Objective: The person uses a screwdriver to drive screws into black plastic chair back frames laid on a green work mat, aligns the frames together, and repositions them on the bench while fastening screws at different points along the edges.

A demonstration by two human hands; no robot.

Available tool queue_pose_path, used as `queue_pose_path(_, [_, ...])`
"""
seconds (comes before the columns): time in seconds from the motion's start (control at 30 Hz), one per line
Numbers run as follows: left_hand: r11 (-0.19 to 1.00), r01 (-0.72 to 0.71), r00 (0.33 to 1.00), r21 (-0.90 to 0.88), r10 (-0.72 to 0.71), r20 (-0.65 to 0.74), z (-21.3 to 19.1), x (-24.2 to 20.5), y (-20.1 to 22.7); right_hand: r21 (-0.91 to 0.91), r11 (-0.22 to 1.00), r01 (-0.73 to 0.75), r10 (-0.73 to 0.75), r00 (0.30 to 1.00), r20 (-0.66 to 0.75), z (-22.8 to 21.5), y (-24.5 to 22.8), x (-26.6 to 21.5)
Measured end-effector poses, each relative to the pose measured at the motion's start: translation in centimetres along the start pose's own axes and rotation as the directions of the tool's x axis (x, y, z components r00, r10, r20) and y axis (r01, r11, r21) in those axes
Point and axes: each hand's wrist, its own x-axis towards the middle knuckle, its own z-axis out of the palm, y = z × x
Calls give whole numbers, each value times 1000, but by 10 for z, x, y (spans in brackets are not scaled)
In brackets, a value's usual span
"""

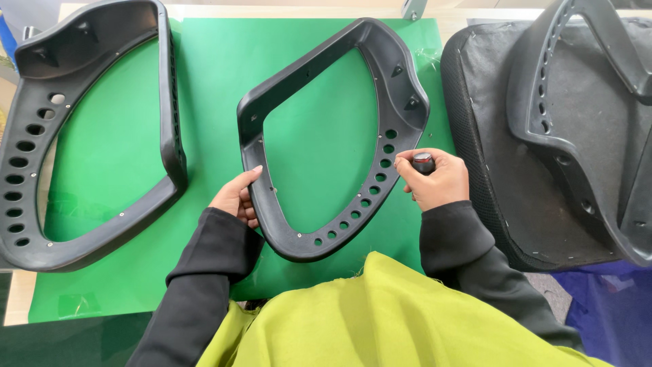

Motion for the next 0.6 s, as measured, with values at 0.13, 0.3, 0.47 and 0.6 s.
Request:
queue_pose_path(0.13, [998,61,996,-20,-62,-57,1,6,1,63,996,-62,62,998,2,-3,3,-4])
queue_pose_path(0.3, [998,9,979,-70,-23,-201,13,6,-2,103,990,-94,96,995,-11,-13,10,-8])
queue_pose_path(0.47, [999,39,981,-38,-46,-190,14,-2,3,188,974,-130,136,991,-21,-25,20,-11])
queue_pose_path(0.6, [999,54,986,-1,-54,-158,12,-7,6,281,944,-175,182,983,1,-32,29,-13])
